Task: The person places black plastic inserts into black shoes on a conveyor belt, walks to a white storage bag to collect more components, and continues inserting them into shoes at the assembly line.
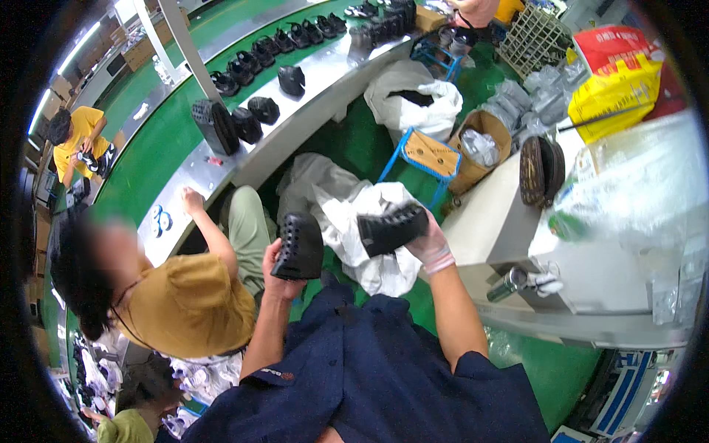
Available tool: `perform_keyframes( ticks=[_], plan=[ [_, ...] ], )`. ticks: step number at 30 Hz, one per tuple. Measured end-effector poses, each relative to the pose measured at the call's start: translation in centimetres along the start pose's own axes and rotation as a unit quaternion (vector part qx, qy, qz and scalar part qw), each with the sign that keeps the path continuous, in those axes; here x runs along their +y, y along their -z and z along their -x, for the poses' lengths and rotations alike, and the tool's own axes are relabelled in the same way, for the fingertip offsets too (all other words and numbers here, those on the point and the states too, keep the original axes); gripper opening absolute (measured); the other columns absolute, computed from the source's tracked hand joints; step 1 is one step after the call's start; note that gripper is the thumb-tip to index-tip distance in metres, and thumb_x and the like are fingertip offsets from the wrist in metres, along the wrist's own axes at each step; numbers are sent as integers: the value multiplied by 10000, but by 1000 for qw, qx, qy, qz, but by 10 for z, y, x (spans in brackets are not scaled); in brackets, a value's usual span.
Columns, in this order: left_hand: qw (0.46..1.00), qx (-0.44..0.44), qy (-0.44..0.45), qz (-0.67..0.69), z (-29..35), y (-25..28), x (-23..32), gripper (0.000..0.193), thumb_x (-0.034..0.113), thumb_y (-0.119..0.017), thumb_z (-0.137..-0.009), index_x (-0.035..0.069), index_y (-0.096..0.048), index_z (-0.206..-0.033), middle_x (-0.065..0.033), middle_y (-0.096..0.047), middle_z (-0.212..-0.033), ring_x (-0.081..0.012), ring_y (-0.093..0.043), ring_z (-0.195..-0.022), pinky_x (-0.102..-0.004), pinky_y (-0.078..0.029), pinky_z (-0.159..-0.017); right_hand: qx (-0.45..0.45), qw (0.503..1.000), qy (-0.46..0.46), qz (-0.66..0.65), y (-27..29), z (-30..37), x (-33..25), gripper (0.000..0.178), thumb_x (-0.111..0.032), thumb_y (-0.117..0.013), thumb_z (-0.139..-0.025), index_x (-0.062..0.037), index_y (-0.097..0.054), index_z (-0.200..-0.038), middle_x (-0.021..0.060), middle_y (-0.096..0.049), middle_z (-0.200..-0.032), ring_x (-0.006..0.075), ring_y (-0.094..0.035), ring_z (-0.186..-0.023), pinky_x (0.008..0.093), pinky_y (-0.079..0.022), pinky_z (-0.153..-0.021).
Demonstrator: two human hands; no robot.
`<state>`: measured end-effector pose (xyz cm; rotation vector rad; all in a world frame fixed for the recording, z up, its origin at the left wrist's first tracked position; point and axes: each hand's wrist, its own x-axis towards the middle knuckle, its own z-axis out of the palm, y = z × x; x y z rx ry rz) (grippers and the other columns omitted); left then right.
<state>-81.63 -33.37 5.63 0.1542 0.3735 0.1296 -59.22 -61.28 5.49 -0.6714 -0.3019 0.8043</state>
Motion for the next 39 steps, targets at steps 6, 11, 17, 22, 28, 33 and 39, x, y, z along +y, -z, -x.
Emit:
perform_keyframes(
  ticks=[6,11,17,22,28,33,39],
  plan=[
    [993,43,-101,-47,-76,-3,9,423,356,-463,-1072,23,-668,-1232,-101,-762,-1115,-227,-738,-990,-384,-583,-940,-25,980,-195,25,-23,-29,-29,815,-511,-853,-785,-36,-537,-1366,151,-664,-1113,332,-649,-1076,499,-516,-1009],
    [967,11,-235,-101,-117,-41,24,398,270,-450,-1111,22,-552,-1405,-117,-678,-1324,-237,-666,-1202,-413,-522,-1058,-76,973,-215,37,-58,-84,-21,651,-441,-866,-805,-63,-586,-1256,143,-657,-1144,328,-641,-1111,499,-498,-1045],
    [967,-44,-249,-28,-185,-35,66,410,283,-530,-1101,41,-510,-1431,-97,-653,-1339,-219,-629,-1236,-388,-511,-1058,-95,977,-193,8,-63,-142,-36,634,-415,-875,-807,-68,-592,-1256,146,-654,-1172,319,-621,-1136,509,-482,-1068],
    [955,-6,-279,-102,-236,-67,89,521,287,-463,-1112,42,-391,-1565,-113,-581,-1470,-247,-587,-1326,-448,-470,-1131,-109,973,-179,97,-36,-223,-57,484,-413,-793,-861,-26,-614,-1091,168,-679,-1102,319,-678,-1072,475,-544,-1004],
    [966,-39,-246,-62,-330,-95,129,485,265,-414,-1081,26,-494,-1495,-150,-634,-1408,-281,-631,-1272,-450,-485,-1121,-97,941,-125,300,-3,-382,-117,368,-289,-758,-865,0,-655,-1069,152,-729,-990,244,-726,-947,382,-583,-905],
    [979,26,-198,-30,-466,-124,138,482,305,-458,-1048,-8,-574,-1396,-171,-699,-1289,-282,-690,-1165,-421,-535,-1058,-86,931,-79,347,95,-547,-136,398,-257,-738,-881,25,-649,-1147,124,-725,-951,183,-706,-893,312,-579,-808],
    [949,199,-184,-163,-604,-144,146,384,223,-582,-1002,71,-545,-1352,-100,-677,-1208,-170,-683,-1065,-328,-574,-910,-141,893,-407,132,141,-709,-153,833,-266,-796,-802,98,-447,-1464,174,-729,-950,220,-717,-794,341,-603,-736]
  ],
)
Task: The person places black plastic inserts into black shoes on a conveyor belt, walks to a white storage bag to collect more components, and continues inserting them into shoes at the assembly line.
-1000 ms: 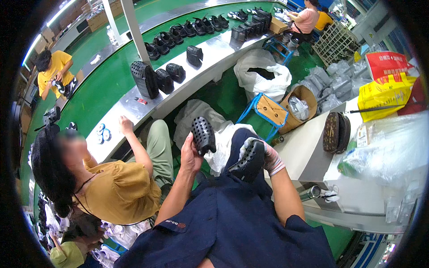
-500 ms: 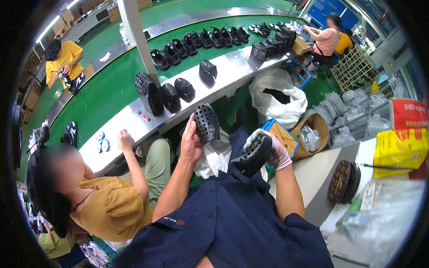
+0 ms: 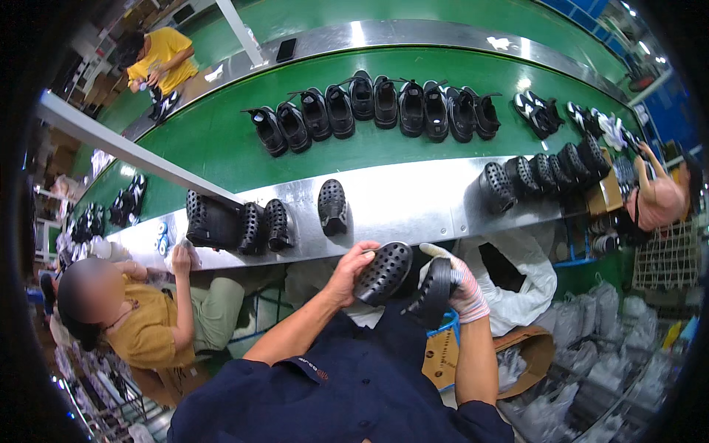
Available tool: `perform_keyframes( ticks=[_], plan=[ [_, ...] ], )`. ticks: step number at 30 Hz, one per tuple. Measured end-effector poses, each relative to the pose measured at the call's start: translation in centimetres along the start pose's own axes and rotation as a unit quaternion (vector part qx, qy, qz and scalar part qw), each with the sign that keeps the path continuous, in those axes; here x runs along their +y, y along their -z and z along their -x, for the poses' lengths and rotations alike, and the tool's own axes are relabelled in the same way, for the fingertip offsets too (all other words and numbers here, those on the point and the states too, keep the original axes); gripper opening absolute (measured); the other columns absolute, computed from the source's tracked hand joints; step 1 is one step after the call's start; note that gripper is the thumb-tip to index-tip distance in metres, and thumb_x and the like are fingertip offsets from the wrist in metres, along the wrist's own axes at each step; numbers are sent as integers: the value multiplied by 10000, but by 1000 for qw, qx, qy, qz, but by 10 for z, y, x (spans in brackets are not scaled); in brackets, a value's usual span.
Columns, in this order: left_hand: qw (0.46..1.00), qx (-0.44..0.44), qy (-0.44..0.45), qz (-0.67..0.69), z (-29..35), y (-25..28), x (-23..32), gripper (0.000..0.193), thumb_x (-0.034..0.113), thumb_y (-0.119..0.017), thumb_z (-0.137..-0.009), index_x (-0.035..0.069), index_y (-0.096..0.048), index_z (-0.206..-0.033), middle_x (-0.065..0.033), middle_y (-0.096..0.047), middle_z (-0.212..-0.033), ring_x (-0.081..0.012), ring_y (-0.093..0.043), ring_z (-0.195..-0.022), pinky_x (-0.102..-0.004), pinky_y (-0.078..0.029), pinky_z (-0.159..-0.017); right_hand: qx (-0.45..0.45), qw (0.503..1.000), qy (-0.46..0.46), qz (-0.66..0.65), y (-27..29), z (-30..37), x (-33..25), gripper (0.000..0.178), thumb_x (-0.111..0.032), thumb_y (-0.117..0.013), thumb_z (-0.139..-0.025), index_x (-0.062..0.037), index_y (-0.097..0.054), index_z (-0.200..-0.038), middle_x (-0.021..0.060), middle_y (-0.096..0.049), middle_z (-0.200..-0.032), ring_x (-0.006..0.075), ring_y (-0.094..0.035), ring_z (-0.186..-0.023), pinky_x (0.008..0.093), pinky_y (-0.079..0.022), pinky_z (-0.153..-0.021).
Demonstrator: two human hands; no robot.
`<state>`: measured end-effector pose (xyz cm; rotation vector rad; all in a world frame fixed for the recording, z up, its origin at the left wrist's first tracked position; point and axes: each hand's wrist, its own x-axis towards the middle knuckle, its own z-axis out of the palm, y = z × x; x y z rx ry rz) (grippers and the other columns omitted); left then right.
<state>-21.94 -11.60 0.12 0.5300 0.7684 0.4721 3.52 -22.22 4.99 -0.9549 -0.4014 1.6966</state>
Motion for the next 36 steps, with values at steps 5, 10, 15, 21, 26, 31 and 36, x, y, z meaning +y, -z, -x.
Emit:
perform_keyframes(
  ticks=[5,10,15,21,26,31,36],
  plan=[
    [971,178,-161,-19,28,-15,84,207,185,-661,-1005,88,-641,-1186,0,-659,-1004,-99,-632,-879,-268,-532,-792,52,998,46,3,60,-29,-79,795,-419,-878,-750,53,-578,-1317,120,-712,-995,220,-725,-861,368,-619,-807],
    [873,338,-322,144,5,43,82,192,201,-631,-1035,61,-653,-1163,-40,-696,-1006,-167,-685,-873,-316,-580,-779,-44,996,-73,29,68,-73,-107,745,-399,-872,-741,46,-611,-1278,112,-719,-996,212,-724,-882,359,-620,-816],
    [823,372,-329,275,0,58,43,219,201,-671,-1015,35,-658,-1158,-71,-721,-1031,-190,-707,-887,-339,-591,-791,-52,987,-148,44,60,-107,-114,669,-393,-874,-726,14,-654,-1209,98,-718,-1006,204,-717,-884,343,-608,-817],
    [778,435,-324,317,-41,87,10,240,193,-754,-968,-5,-713,-1096,-78,-736,-1001,-184,-713,-890,-330,-597,-793,-94,970,-195,107,45,-162,-127,694,-421,-889,-730,10,-629,-1208,133,-717,-994,248,-727,-889,389,-623,-794],
    [767,439,-312,349,-57,84,17,316,215,-752,-969,-15,-707,-1181,-112,-729,-1131,-219,-705,-997,-355,-586,-889,-125,956,-218,154,16,-206,-138,643,-377,-854,-746,20,-639,-1204,132,-712,-985,231,-717,-856,363,-612,-798],
    [734,564,-289,245,-66,69,30,427,263,-764,-968,-57,-690,-1240,-100,-718,-1177,-171,-662,-1026,-309,-531,-931,-140,942,-244,181,-10,-250,-124,465,-263,-776,-823,21,-670,-1175,89,-711,-958,193,-704,-850,329,-594,-801],
    [669,718,-191,26,-62,58,17,333,231,-680,-994,-33,-701,-1196,-166,-706,-1181,-269,-669,-1084,-370,-509,-972,-141,933,-290,159,-6,-276,-114,605,-315,-864,-730,33,-654,-1177,153,-733,-1021,261,-727,-897,400,-619,-831]
  ],
)
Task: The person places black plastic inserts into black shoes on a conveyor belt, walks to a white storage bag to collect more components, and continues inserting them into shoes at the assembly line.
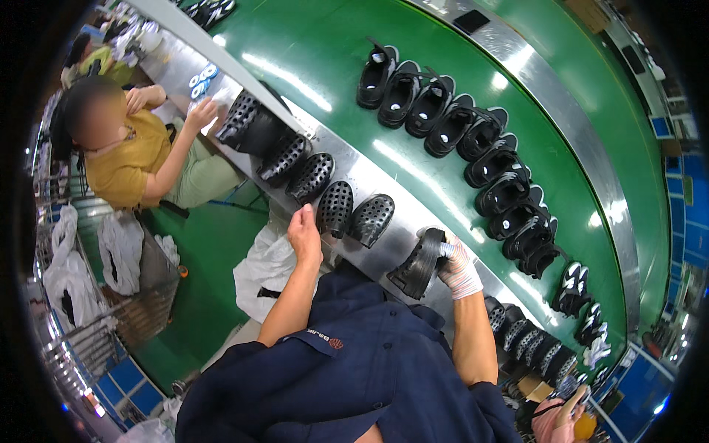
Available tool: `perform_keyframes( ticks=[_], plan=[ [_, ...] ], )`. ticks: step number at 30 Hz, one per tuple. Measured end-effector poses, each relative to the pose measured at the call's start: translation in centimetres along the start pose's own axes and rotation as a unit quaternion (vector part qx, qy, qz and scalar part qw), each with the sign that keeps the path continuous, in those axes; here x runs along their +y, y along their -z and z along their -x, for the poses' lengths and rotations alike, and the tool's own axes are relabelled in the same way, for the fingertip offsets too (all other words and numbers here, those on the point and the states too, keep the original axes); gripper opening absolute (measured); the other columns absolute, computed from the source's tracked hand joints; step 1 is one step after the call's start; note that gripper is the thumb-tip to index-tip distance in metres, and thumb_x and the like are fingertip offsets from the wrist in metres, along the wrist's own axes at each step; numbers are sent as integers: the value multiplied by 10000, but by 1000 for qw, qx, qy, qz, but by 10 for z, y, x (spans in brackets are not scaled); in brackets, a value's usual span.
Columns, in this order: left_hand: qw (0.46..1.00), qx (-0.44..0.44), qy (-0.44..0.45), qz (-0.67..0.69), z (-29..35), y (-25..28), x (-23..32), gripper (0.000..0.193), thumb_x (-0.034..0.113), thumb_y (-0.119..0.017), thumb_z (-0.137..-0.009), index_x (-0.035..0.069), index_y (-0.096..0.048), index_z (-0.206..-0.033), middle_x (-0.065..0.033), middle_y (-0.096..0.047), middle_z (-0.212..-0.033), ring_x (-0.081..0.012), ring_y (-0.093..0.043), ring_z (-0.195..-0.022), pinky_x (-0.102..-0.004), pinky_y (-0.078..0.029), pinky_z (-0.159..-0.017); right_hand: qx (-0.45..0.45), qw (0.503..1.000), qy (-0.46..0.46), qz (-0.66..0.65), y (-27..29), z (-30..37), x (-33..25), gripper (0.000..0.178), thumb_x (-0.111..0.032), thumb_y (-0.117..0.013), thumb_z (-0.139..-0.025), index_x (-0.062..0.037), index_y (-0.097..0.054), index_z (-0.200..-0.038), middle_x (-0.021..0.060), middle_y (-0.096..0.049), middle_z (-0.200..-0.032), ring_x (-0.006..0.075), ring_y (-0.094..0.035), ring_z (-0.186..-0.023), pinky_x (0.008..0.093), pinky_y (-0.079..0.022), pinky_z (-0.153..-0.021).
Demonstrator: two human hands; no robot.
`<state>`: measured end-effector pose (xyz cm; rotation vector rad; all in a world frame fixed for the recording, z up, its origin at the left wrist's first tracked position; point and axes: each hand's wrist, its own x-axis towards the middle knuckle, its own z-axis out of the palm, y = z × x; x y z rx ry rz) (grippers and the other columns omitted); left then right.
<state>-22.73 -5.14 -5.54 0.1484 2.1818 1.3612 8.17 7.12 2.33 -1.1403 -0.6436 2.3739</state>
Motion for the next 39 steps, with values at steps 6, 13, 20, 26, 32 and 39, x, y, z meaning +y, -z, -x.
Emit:
perform_keyframes(
  ticks=[6,13,20,26,32,39],
  plan=[
    [959,-66,-209,-178,57,33,-4,788,200,-816,-775,27,-485,-1469,-201,-629,-1348,-405,-530,-1318,-505,-410,-1110,-27,990,44,-131,14,-2,-9,570,-245,-832,-766,20,-631,-1229,170,-715,-1116,309,-705,-1016,465,-579,-963],
    [935,-10,-250,-252,46,6,0,884,191,-866,-723,46,-448,-1488,-217,-632,-1305,-446,-544,-1214,-519,-404,-1086,-36,973,81,-214,5,-29,-18,435,-22,-744,-811,-21,-650,-1235,163,-693,-1248,341,-650,-1207,511,-482,-1138],
    [963,-247,-72,-84,77,72,56,878,246,-848,-852,40,-371,-1560,-185,-560,-1464,-319,-591,-1279,-400,-543,-970,-298,945,86,-102,-81,-31,-53,449,-263,-918,-738,-116,-611,-1030,53,-621,-1009,290,-614,-1087,529,-446,-1091],
    [871,-398,18,286,133,69,113,914,35,-888,-784,31,-384,-1546,-133,-606,-1375,-235,-617,-1241,-372,-557,-1007,-378,916,97,94,-129,-39,-41,490,-420,-825,-846,-85,-656,-1161,159,-661,-1249,326,-610,-1231,467,-463,-1096],
    [973,-37,-220,56,98,53,38,829,98,-909,-749,54,-497,-1467,-169,-606,-1332,-323,-594,-1183,-420,-493,-1009,-45,916,114,382,-97,-45,-52,422,-106,-712,-936,56,-623,-1315,132,-724,-1212,204,-682,-1136,339,-512,-1037],
    [910,45,-364,-194,83,28,33,854,143,-928,-691,69,-527,-1442,-159,-614,-1336,-367,-534,-1211,-463,-452,-1038,20,959,71,275,-65,-26,-47,317,-143,-706,-956,50,-672,-1205,128,-747,-1087,185,-721,-954,310,-578,-865]
  ],
)
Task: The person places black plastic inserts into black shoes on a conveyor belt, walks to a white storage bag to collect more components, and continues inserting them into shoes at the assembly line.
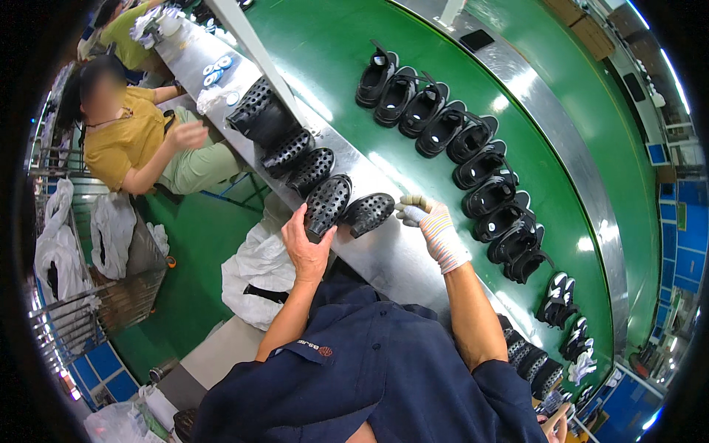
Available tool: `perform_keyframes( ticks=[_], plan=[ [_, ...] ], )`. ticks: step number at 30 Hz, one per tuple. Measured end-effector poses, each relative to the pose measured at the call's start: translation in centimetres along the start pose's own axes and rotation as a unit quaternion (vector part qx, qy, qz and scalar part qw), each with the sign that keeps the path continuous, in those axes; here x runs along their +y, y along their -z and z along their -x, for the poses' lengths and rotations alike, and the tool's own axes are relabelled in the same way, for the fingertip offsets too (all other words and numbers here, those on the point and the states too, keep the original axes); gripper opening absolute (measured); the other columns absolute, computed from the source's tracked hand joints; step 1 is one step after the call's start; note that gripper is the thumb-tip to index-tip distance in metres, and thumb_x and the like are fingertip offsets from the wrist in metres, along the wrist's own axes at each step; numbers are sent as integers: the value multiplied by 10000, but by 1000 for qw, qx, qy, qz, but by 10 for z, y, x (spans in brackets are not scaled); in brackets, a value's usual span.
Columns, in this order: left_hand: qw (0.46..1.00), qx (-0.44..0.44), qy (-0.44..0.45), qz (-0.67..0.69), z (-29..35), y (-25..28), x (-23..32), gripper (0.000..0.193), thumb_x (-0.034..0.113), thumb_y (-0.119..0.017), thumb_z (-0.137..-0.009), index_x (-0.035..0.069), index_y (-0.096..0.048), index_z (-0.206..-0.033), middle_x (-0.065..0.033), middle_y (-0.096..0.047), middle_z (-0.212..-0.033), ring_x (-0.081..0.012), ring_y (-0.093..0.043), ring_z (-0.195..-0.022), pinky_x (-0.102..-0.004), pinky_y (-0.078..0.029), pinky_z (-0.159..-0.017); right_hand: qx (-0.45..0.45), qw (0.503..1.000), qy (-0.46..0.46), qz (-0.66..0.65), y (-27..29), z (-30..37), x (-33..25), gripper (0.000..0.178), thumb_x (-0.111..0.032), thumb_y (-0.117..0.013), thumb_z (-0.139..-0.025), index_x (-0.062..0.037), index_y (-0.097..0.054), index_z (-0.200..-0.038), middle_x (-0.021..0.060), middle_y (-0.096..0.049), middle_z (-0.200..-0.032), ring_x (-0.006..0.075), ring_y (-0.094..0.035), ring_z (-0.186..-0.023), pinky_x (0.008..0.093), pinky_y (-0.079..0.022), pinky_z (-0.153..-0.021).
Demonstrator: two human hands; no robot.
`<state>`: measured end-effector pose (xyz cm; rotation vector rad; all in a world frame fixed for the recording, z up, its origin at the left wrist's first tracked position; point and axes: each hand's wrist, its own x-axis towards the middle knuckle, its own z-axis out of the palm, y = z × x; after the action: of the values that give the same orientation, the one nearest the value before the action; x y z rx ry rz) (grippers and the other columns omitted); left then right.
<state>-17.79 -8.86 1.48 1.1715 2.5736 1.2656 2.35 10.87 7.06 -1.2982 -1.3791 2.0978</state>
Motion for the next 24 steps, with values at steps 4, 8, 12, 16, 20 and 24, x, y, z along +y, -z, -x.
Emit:
perform_keyframes(
  ticks=[4,8,12,16,20,24],
  plan=[
    [997,-33,21,-60,1,-12,1,892,193,-926,-690,92,-503,-1468,-157,-617,-1344,-380,-530,-1232,-487,-429,-1056,25,999,-23,-23,14,16,20,320,-145,-713,-948,43,-676,-1205,129,-749,-1075,189,-725,-954,311,-581,-858],
    [994,-99,47,7,-6,-17,-2,961,146,-902,-691,71,-435,-1527,-201,-587,-1404,-390,-531,-1271,-485,-409,-1096,44,998,-38,-8,29,35,30,346,-149,-690,-937,41,-669,-1225,129,-739,-1118,193,-723,-982,319,-582,-871],
    [996,-73,-18,-43,-9,39,22,825,74,-837,-760,16,-457,-1490,-207,-581,-1401,-416,-547,-1261,-489,-423,-1079,163,981,-34,98,60,67,27,373,-189,-718,-929,40,-676,-1219,132,-735,-1105,174,-709,-972,299,-570,-870],
    [993,-93,-63,20,-46,58,90,342,3,-735,-856,-20,-663,-1190,-157,-692,-1082,-327,-641,-980,-411,-533,-858,505,796,24,332,153,96,79,432,-270,-739,-899,23,-673,-1210,188,-725,-1132,305,-703,-1013,400,-550,-924],
    [875,-353,-311,110,-65,-24,186,438,90,-806,-805,62,-671,-1221,-182,-645,-1220,-368,-612,-1131,-455,-510,-956,578,699,-148,394,222,124,80,503,-392,-716,-868,-21,-671,-1205,221,-705,-1147,386,-662,-1131,475,-523,-997],
    [765,-436,-473,-29,-19,-147,248,657,324,-881,-762,209,-633,-1359,-229,-516,-1424,-422,-461,-1359,-582,-462,-1004,509,682,-212,481,240,119,70,523,-506,-725,-848,-29,-661,-1053,214,-725,-1123,400,-685,-1088,479,-539,-962]
  ],
)
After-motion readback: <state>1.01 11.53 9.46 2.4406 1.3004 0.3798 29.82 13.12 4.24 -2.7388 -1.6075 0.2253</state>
